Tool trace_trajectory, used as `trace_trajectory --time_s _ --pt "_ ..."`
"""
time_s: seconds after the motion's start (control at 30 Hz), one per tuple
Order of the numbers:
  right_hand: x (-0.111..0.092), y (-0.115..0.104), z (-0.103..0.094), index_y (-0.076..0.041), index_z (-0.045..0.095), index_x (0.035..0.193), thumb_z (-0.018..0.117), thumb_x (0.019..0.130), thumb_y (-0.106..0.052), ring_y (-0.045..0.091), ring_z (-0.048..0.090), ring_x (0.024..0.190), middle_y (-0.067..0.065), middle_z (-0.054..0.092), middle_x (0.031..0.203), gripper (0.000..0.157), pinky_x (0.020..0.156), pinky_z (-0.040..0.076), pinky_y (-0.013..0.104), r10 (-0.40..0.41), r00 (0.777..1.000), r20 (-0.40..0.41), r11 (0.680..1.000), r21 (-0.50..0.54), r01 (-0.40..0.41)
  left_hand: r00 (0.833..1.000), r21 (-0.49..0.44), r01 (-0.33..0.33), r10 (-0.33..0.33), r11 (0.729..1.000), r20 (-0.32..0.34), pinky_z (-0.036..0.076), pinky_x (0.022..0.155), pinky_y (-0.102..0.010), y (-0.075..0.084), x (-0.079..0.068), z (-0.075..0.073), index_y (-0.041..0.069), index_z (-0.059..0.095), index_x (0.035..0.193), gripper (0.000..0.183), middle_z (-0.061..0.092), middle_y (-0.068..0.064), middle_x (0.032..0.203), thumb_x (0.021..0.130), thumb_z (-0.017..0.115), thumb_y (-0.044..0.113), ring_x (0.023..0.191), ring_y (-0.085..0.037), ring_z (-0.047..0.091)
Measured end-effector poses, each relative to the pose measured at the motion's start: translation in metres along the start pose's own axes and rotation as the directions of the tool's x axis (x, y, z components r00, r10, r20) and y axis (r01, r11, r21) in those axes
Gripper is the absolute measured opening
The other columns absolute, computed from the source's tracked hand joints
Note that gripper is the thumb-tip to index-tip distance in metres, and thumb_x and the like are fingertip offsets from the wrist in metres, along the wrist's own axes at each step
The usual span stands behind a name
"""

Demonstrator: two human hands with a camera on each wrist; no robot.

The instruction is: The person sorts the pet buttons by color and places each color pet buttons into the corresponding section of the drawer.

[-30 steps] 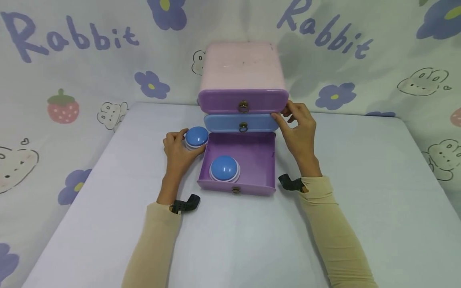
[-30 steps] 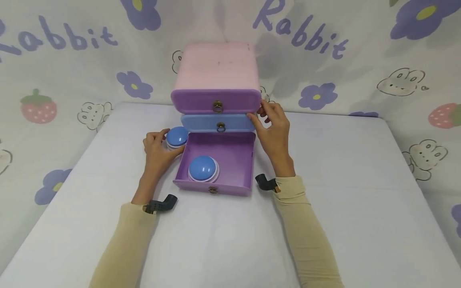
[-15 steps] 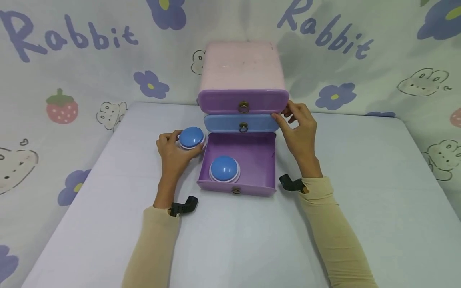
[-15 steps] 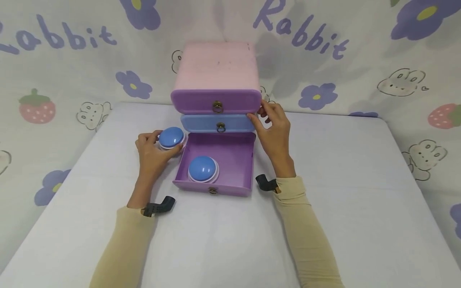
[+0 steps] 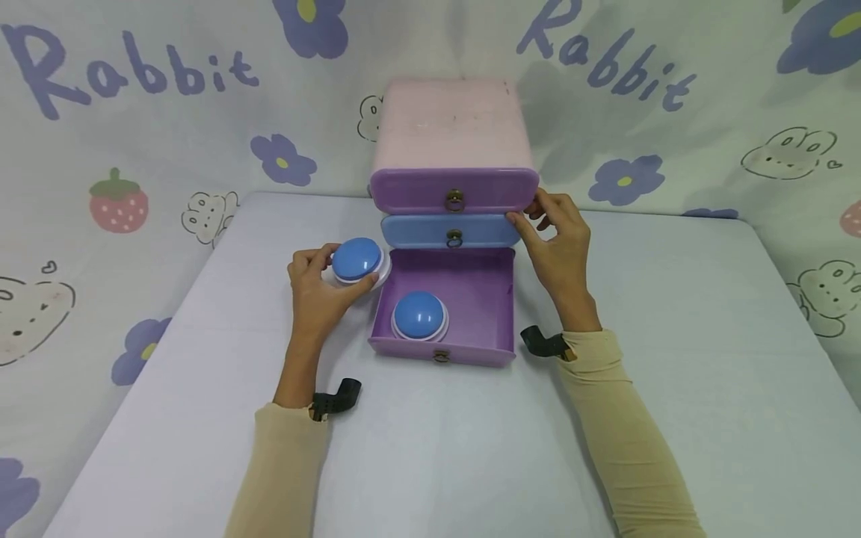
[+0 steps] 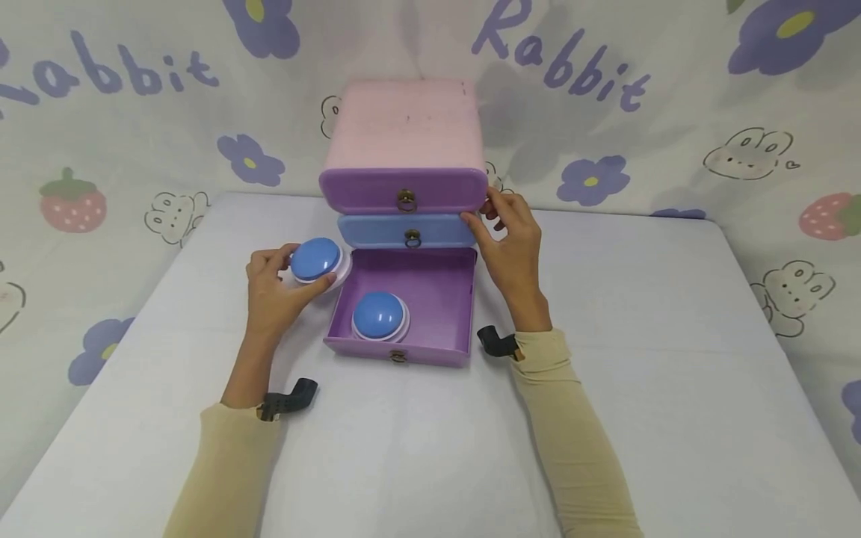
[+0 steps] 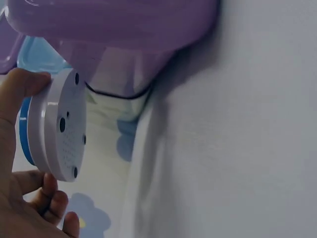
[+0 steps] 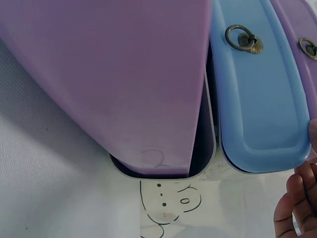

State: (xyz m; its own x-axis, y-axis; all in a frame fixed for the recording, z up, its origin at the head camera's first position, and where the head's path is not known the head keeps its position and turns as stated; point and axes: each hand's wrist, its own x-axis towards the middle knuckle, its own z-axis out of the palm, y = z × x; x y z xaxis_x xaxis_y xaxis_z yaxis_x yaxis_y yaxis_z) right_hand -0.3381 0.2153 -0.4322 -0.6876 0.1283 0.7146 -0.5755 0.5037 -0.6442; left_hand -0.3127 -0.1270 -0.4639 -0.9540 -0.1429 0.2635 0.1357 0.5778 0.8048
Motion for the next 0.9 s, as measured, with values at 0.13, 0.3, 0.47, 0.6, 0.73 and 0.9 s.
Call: trace_trajectory --time_s 0.13,0.3,0.47,0.6,0.73,0.9 --pt "0.0 -0.008 0.0 0.01 0.065 0.124 0.081 0.083 -0.003 0.033 0.06 0.089 0.023 0.063 0.1 0.045 0.074 0.044 0.032 0.01 1.0 -0.014 1.0 0.002 -0.01 0.999 -0.008 -0.021 0.021 1.0 0.031 0.033 0.096 -0.045 0.011 -0.001 -0.001 0.01 0.063 0.13 0.07 0.039 -0.01 0.114 0.071 0.09 0.036 0.117 -0.023 0.033" --pt "0.002 -0.034 -0.003 0.016 0.062 0.121 0.078 0.082 0.006 0.04 0.058 0.089 0.031 0.061 0.099 0.043 0.074 0.044 0.037 0.026 0.999 -0.025 1.0 0.009 -0.026 0.997 -0.012 -0.043 0.044 0.999 0.067 0.033 0.096 -0.045 0.022 -0.003 -0.002 0.008 0.063 0.13 0.071 0.039 -0.009 0.113 0.069 0.09 0.034 0.117 -0.023 0.034" --pt "0.002 -0.041 -0.004 0.016 0.063 0.121 0.078 0.082 0.006 0.04 0.058 0.089 0.031 0.061 0.099 0.043 0.074 0.044 0.042 0.036 0.999 -0.025 0.999 0.011 -0.035 0.991 -0.007 -0.072 0.072 0.997 0.115 0.034 0.096 -0.046 0.033 -0.006 -0.003 0.007 0.064 0.127 0.069 0.041 -0.012 0.114 0.069 0.091 0.033 0.118 -0.025 0.032" --pt "0.002 -0.04 -0.003 0.016 0.063 0.122 0.078 0.082 0.005 0.039 0.058 0.089 0.031 0.061 0.099 0.043 0.073 0.044 0.044 0.035 0.999 -0.028 0.999 0.017 -0.035 0.984 0.003 -0.089 0.087 0.996 0.156 0.034 0.096 -0.048 0.042 -0.01 -0.001 0.008 0.063 0.127 0.07 0.042 -0.012 0.115 0.069 0.091 0.034 0.119 -0.026 0.032" --pt "0.003 -0.041 -0.003 0.016 0.063 0.121 0.078 0.082 0.006 0.041 0.058 0.089 0.031 0.061 0.099 0.043 0.073 0.044 0.042 0.029 0.999 -0.027 0.999 0.022 -0.029 0.975 -0.011 -0.102 0.103 0.995 0.197 0.036 0.097 -0.049 0.052 -0.014 0.003 0.009 0.062 0.129 0.073 0.043 -0.01 0.117 0.068 0.091 0.036 0.119 -0.025 0.033" --pt "0.002 -0.033 -0.002 0.015 0.063 0.121 0.078 0.082 0.005 0.041 0.058 0.089 0.031 0.061 0.099 0.043 0.073 0.044 0.04 0.023 0.999 -0.03 0.999 0.024 -0.022 0.954 -0.048 -0.17 0.177 0.984 0.244 0.039 0.097 -0.051 0.065 -0.022 0.013 0.007 0.061 0.132 0.076 0.044 -0.009 0.118 0.068 0.091 0.035 0.12 -0.025 0.033"
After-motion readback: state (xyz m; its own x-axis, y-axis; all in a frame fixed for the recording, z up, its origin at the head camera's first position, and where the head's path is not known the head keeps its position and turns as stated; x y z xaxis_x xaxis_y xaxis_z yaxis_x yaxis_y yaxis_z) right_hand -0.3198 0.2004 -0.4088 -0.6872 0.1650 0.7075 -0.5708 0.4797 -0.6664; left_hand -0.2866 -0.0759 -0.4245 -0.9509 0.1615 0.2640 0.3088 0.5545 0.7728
